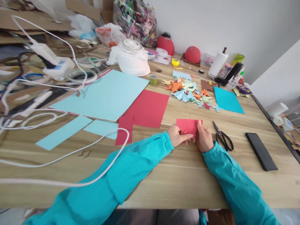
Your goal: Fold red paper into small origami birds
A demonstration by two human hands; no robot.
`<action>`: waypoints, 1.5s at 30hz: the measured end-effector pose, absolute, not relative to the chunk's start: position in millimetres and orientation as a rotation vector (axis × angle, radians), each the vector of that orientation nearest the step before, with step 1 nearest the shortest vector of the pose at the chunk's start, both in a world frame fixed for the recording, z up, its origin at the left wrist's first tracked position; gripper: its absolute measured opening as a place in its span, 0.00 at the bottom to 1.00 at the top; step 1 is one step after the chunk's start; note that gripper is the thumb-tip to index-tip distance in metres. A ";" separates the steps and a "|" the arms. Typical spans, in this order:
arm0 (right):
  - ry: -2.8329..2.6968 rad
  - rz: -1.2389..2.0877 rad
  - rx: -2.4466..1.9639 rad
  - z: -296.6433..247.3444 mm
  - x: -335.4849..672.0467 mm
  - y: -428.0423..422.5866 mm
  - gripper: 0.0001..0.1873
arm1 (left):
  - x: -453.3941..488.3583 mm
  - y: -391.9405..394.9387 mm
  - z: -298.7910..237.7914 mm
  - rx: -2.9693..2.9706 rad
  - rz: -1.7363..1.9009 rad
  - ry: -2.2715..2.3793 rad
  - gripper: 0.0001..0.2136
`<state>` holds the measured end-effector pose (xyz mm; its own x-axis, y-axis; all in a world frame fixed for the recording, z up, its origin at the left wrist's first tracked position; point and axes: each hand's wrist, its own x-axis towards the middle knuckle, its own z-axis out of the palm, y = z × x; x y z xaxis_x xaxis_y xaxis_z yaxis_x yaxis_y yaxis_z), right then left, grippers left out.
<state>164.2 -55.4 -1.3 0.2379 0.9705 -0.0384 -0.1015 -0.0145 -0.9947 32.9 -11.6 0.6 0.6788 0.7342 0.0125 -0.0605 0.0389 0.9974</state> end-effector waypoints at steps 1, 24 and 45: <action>-0.929 1.103 -1.254 -0.9 163.9 -55.1 0.30 | 33.0 -10.9 -0.5 1.409 0.668 0.606 0.11; -1.125 1.071 -1.265 -7.5 168.5 -56.3 0.25 | 29.0 -8.4 10.1 1.087 0.779 0.782 0.19; -1.055 1.049 -1.299 -2.6 166.8 -57.5 0.28 | 31.5 2.0 2.6 0.887 0.901 0.660 0.27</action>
